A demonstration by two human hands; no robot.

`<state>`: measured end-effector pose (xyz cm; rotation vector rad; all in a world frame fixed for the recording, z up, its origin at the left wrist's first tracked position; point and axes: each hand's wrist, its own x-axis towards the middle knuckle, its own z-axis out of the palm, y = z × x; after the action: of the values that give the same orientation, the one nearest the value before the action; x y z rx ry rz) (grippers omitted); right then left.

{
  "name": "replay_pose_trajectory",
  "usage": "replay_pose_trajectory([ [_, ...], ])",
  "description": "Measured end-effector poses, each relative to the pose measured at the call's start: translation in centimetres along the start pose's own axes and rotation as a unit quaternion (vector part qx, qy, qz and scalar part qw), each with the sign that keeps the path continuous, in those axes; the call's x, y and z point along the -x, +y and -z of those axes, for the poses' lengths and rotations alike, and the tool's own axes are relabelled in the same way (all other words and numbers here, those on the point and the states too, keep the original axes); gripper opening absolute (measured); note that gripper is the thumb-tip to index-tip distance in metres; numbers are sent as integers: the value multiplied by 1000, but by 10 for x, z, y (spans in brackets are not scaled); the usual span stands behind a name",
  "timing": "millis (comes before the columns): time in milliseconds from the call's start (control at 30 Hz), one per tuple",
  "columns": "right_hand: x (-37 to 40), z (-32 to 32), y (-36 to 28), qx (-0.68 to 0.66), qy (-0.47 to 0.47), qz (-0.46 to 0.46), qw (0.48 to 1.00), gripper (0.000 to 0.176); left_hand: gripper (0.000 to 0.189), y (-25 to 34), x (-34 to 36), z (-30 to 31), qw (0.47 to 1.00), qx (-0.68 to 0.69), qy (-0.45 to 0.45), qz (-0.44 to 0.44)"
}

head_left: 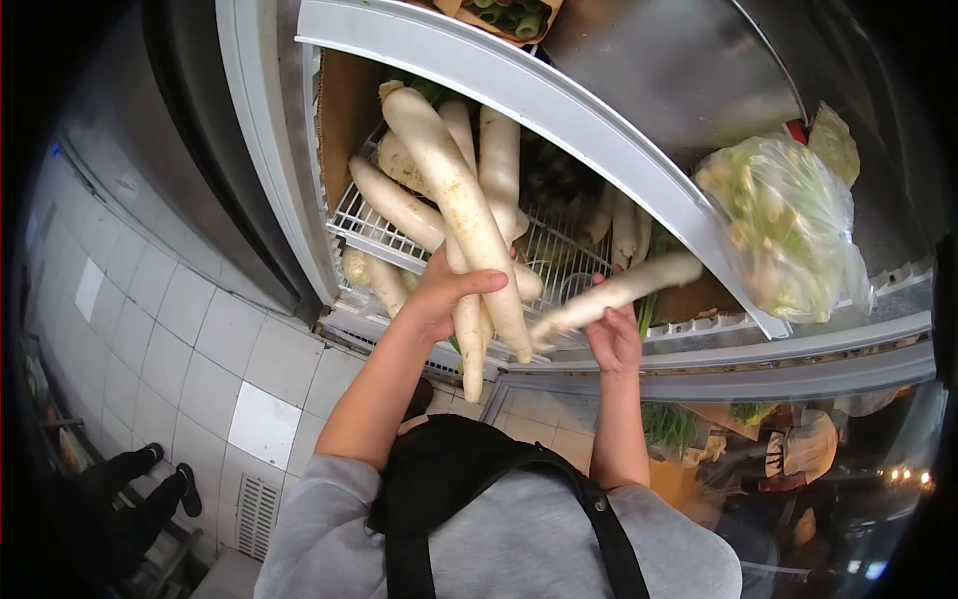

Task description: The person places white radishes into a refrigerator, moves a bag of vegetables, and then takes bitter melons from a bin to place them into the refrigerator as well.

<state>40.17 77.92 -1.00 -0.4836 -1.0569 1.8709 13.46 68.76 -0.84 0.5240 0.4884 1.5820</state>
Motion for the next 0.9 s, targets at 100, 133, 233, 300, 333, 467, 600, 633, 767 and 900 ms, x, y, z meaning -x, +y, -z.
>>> replay_pose_trajectory([
  [100,-7,1,1,28,33,44,998,60,75,1,1,1,1000,-3,4,4],
  [133,-10,-5,-1,47,52,63,996,59,75,1,0,2,1000,-5,2,7],
  [233,-25,-6,-7,139,116,121,976,51,75,3,2,-1,1000,-6,3,11],
  [300,-32,-5,-9,252,111,124,953,53,75,4,2,-3,1000,-3,3,9],
  [333,-34,-6,-9,306,109,124,938,54,74,4,2,-2,1000,-1,2,10],
  [467,-43,-12,6,569,11,216,793,48,73,1,2,0,1000,-3,4,3],
  [600,-49,1,4,590,7,231,774,28,73,1,1,2,1000,-16,3,9],
  [633,-47,5,-3,574,24,228,786,26,73,2,1,1,1000,-17,1,11],
  [767,-39,10,-41,724,77,356,585,27,73,-1,1,5,1000,-16,-4,15],
  [900,-46,26,-73,833,83,259,483,26,73,0,1,0,1000,-5,7,11],
])
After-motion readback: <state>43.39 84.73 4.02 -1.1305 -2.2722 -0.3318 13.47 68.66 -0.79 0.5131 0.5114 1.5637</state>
